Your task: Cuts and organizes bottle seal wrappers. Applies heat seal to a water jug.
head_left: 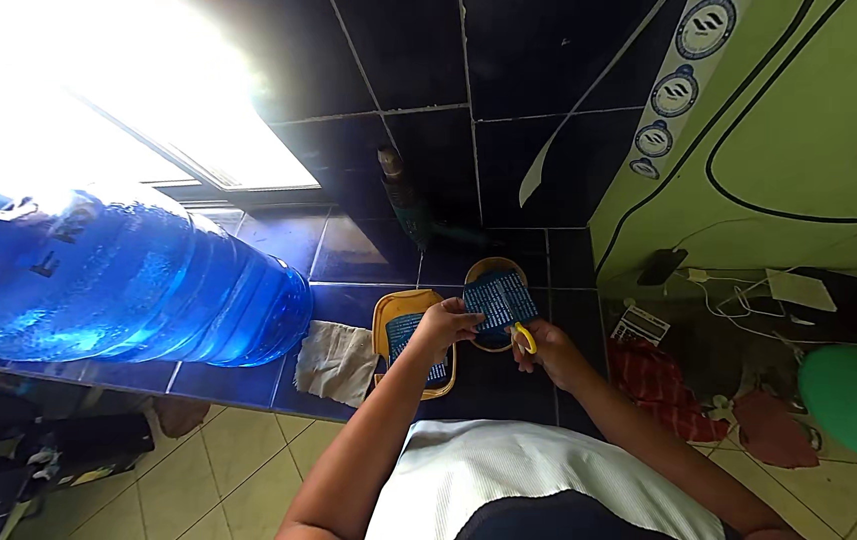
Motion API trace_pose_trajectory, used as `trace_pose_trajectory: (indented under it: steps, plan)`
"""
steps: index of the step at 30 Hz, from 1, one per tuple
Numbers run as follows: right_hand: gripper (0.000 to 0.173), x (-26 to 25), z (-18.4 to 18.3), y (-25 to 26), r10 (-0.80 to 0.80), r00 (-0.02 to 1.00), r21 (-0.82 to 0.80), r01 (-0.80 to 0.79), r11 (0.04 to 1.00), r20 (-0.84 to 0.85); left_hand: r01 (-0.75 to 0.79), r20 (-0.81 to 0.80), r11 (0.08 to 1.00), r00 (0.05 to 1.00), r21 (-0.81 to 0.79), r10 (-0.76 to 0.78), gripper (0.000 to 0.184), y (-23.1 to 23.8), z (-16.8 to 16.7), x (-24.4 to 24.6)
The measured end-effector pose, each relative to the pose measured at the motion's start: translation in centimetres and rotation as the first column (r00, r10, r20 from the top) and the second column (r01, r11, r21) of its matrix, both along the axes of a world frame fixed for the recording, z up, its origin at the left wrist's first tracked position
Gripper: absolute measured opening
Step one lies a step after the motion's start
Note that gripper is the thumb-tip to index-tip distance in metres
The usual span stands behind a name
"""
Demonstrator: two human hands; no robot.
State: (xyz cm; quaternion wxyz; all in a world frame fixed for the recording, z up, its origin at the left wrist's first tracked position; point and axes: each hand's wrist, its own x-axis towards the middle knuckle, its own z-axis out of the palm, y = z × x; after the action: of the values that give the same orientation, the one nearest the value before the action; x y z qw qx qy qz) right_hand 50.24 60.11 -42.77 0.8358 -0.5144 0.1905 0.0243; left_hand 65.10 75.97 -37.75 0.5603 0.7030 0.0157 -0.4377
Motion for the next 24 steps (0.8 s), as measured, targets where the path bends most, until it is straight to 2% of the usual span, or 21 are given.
trace_pose_trajectory:
  steps: [7, 13, 17, 24]
  plan:
    - [0.015, 0.0, -0.2, 0.1, 0.02, 1.0, -0.02, -0.021, 1.0, -0.022, -0.025, 0.001, 1.0, 1.0, 0.013, 0.025, 0.016, 0.2, -0.1, 0.0]
    - [0.013, 0.6, -0.9, -0.1, 0.008, 1.0, 0.028, -0.008, 1.0, -0.021, 0.078, -0.011, 0.997, 0.997, 0.005, -0.078, 0.019, 0.3, 0.2, -0.5]
    - [0.012, 1.0, -1.0, -0.1, 0.012, 1.0, 0.016, -0.012, 1.0, -0.02, 0.074, -0.008, 0.997, 0.997, 0.009, -0.074, 0.019, 0.3, 0.1, -0.4]
    - [0.012, 1.7, -1.9, 0.2, 0.065, 0.99, 0.005, -0.065, 0.998, -0.125, 0.019, -0.009, 0.998, 1.0, 0.062, -0.019, 0.021, 1.2, -1.1, 0.2]
